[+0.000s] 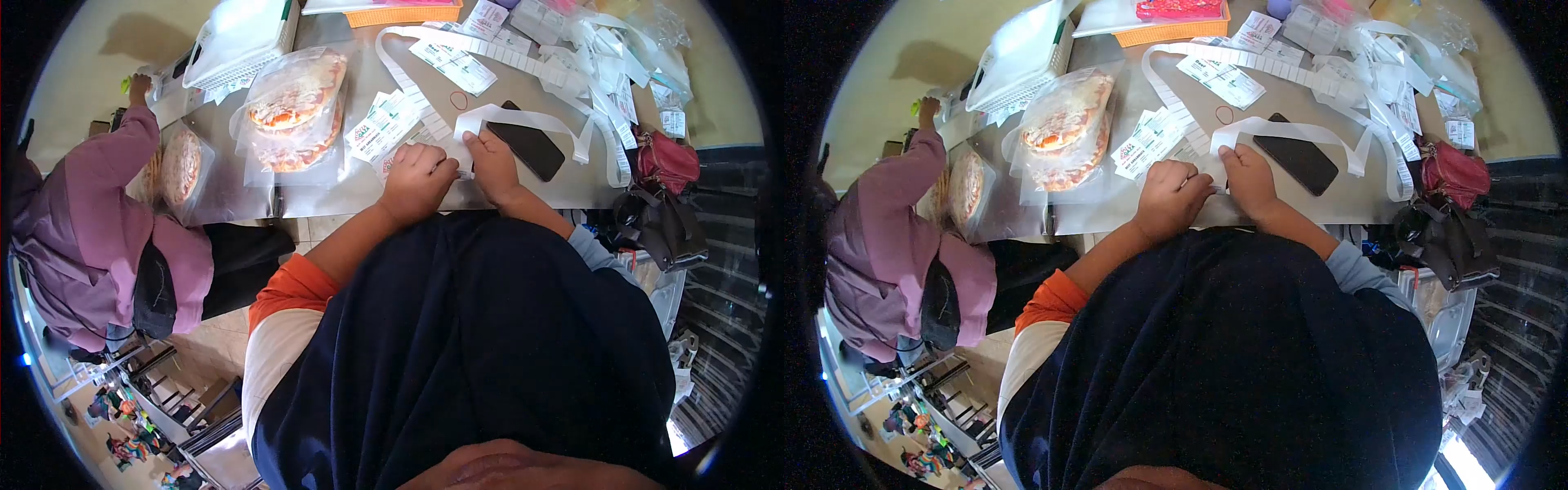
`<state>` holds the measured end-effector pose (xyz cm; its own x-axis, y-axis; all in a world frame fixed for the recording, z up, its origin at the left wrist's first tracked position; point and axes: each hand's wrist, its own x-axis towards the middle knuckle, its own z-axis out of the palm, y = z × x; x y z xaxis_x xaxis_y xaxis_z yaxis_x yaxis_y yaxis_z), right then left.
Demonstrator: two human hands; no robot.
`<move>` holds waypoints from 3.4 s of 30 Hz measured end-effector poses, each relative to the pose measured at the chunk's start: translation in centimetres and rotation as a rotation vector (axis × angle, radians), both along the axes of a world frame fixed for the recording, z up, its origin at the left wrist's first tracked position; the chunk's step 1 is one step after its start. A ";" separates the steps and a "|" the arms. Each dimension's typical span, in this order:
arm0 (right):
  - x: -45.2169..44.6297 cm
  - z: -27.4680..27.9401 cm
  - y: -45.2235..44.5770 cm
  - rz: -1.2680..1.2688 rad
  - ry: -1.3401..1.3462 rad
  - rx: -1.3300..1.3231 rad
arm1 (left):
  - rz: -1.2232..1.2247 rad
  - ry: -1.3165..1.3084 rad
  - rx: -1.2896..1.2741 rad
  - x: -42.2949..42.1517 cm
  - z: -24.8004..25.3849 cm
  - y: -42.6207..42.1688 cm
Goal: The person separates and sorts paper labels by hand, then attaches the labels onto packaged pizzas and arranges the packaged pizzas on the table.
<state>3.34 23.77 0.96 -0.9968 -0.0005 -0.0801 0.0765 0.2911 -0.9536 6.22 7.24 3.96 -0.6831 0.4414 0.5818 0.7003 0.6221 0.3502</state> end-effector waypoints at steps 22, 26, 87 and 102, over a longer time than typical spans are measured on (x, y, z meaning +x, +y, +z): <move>-3.4 0.9 2.5 -0.261 0.455 -0.261 | 0.398 -0.941 -0.087 -3.3 -4.4 -2.6; -0.5 -2.5 0.3 -0.029 0.246 -0.261 | 0.419 -0.875 -0.136 -2.8 -4.7 -2.3; -0.9 -6.0 0.9 0.406 0.346 -0.041 | 0.660 -0.219 -0.496 -4.7 -3.2 -5.5; -5.6 -0.8 0.8 0.146 -0.449 -0.452 | 0.243 -0.263 0.058 -2.6 2.0 1.9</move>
<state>-2.25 24.58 0.19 -0.8535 -0.2647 -0.4488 0.4859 -0.0934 -0.8690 3.65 9.17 5.92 -0.8938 0.2191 0.3914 0.4155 0.7333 0.5382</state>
